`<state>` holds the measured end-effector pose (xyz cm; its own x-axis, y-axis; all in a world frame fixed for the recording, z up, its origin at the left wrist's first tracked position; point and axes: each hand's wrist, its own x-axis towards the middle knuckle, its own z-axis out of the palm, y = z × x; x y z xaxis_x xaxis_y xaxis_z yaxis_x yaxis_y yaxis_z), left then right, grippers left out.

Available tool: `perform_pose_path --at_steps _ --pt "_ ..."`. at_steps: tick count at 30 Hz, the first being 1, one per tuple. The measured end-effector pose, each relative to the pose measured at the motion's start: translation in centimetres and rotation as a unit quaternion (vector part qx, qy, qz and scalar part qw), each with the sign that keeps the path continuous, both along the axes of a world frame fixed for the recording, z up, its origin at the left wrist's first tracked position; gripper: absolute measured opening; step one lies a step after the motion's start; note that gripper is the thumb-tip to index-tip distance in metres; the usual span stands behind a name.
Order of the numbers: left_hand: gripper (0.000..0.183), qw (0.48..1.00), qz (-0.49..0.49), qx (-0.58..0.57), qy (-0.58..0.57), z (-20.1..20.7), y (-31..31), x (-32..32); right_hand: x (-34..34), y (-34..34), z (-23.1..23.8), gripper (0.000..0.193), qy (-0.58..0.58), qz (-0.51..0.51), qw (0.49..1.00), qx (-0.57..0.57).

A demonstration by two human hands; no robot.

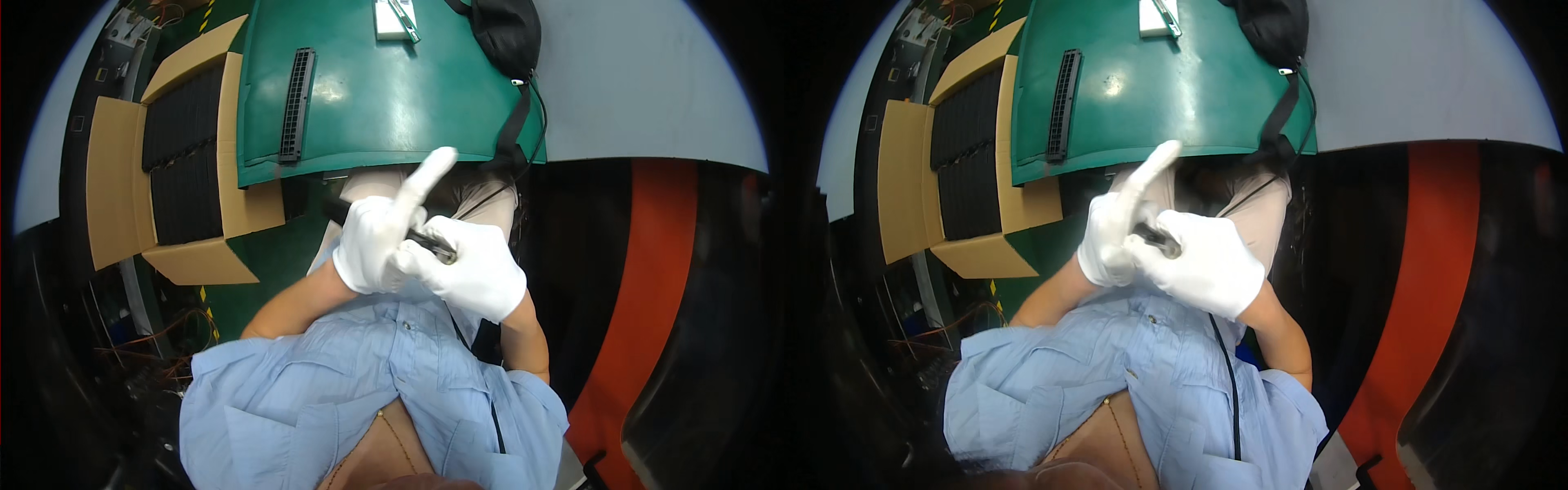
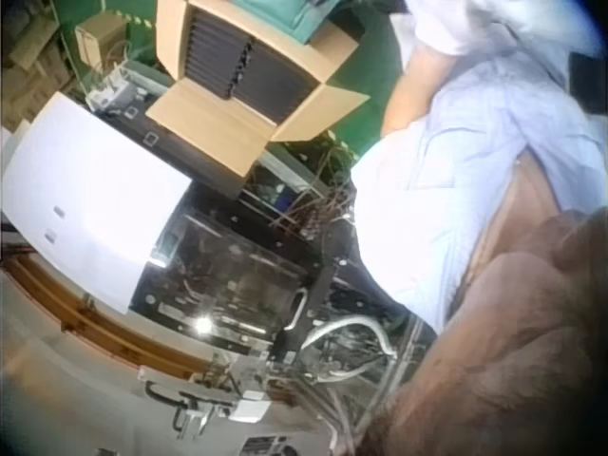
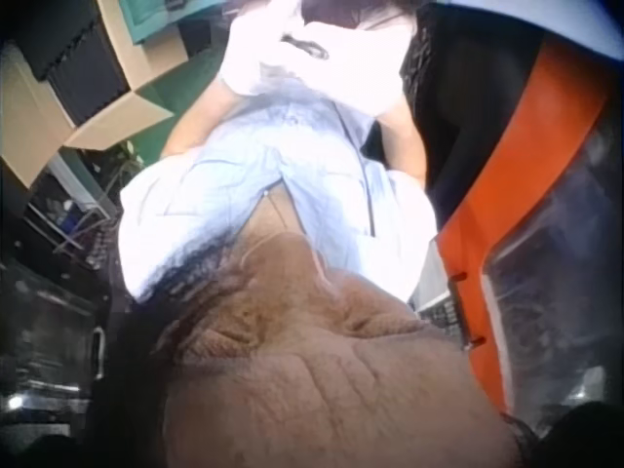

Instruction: The person retrieves black plastic components from a cardboard box and a machine. They use a small metal tool to pry open the components and insert small white pieces into them. The person then places the assembled parts back into the box.

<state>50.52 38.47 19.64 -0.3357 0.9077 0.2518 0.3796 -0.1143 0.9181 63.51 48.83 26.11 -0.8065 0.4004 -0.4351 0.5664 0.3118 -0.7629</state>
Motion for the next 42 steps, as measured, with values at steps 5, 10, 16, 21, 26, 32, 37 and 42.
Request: perform_pose_path --at_steps 5,10,16,21,26,32,37,42 --pt "0.09 0.972 0.057 0.117 0.193 1.3 2.0 -3.8 0.8 -1.3 -1.2 0.023 0.179 -0.113 0.971 0.115" --pt "0.086 0.937 0.314 0.037 -0.152 -1.7 0.3 -5.9 0.4 -1.8 -4.7 0.02 0.338 -0.122 0.897 0.259" --pt "0.036 0.76 0.186 0.013 -0.623 -2.5 1.3 -5.3 -0.6 -3.2 -5.5 0.045 0.212 0.054 0.953 0.21" --pt "0.044 0.78 0.193 -0.071 -0.591 -1.8 1.2 -4.8 -0.7 -1.8 -6.2 0.026 0.261 0.021 0.945 0.197" --pt "0.039 0.805 0.156 -0.097 -0.564 -2.2 1.1 -3.8 -2.5 -0.4 -8.7 0.013 0.359 0.101 0.873 0.315" --pt "0.034 0.794 0.172 -0.095 -0.575 -3.1 0.9 -4.0 -0.8 -1.7 -8.0 0.014 0.345 0.196 0.841 0.368" --pt "0.034 0.799 0.191 -0.107 -0.56 -3.5 1.0 -4.1 0.5 -3.0 -8.1 0.016 0.35 0.218 0.861 0.298" --pt "0.041 0.792 0.176 -0.098 -0.577 -3.5 0.7 -4.2 0.3 -3.3 -8.2 0.016 0.363 0.126 0.888 0.252"
